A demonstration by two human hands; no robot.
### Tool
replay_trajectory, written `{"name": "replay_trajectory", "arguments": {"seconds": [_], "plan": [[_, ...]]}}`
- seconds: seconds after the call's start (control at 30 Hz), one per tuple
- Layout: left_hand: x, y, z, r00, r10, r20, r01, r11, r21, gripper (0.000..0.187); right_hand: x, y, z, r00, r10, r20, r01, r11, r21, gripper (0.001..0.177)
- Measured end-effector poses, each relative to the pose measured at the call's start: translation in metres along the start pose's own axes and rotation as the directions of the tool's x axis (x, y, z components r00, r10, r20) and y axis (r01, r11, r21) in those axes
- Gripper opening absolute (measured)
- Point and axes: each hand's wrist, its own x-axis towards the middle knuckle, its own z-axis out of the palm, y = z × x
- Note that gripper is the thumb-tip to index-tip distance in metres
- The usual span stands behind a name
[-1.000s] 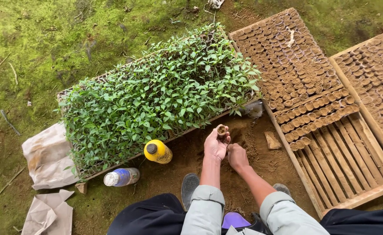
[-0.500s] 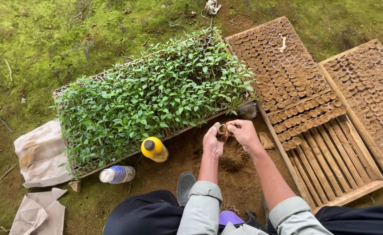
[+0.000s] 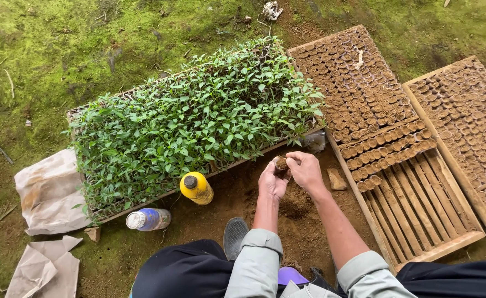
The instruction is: The person sits on the ground and repeatedly picks up small biodegradable pots filled with soil. They place a seedling into each pot, press the soil around it, and then place the pot into a wooden tray. The person continues this process for multiple seedlings.
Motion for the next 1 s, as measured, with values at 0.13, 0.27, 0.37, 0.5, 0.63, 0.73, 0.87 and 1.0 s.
{"name": "replay_trajectory", "arguments": {"seconds": [0.13,0.27,0.37,0.5,0.63,0.73,0.87,1.0], "plan": [[-0.009,0.000,0.005,1.000,-0.022,0.003,0.022,0.997,-0.070,0.026,0.000,0.010,0.013,0.997,0.049,-0.057,-0.046,0.997,0.059,0.034],[0.010,-0.008,-0.005,1.000,-0.003,0.031,0.005,0.997,-0.075,0.026,0.012,0.032,0.036,0.993,0.099,-0.069,-0.095,0.994,0.054,0.040],[0.005,-0.004,-0.003,0.999,-0.003,0.036,0.006,0.997,-0.076,0.025,0.015,0.039,0.043,0.989,0.139,-0.053,-0.137,0.990,0.025,0.044],[0.013,0.000,-0.013,0.997,-0.054,-0.055,0.047,0.992,-0.115,0.026,0.019,0.049,0.043,0.975,0.178,-0.132,-0.162,0.979,0.124,0.043],[0.005,0.005,-0.011,0.994,-0.046,-0.096,0.034,0.992,-0.123,0.027,0.028,0.117,0.066,0.982,0.117,-0.146,-0.130,0.988,-0.084,0.043],[-0.007,0.010,-0.002,0.991,-0.035,-0.129,0.021,0.993,-0.114,0.027,0.017,0.154,0.090,0.998,-0.022,0.057,0.043,0.919,-0.391,0.049],[0.005,0.010,-0.007,0.990,-0.030,-0.138,0.016,0.995,-0.103,0.028,-0.003,0.179,0.110,0.928,-0.333,0.167,0.343,0.589,-0.732,0.038],[0.002,0.012,-0.006,0.989,-0.036,-0.142,0.024,0.996,-0.089,0.030,-0.009,0.159,0.097,0.945,-0.256,0.203,0.326,0.718,-0.615,0.016]]}}
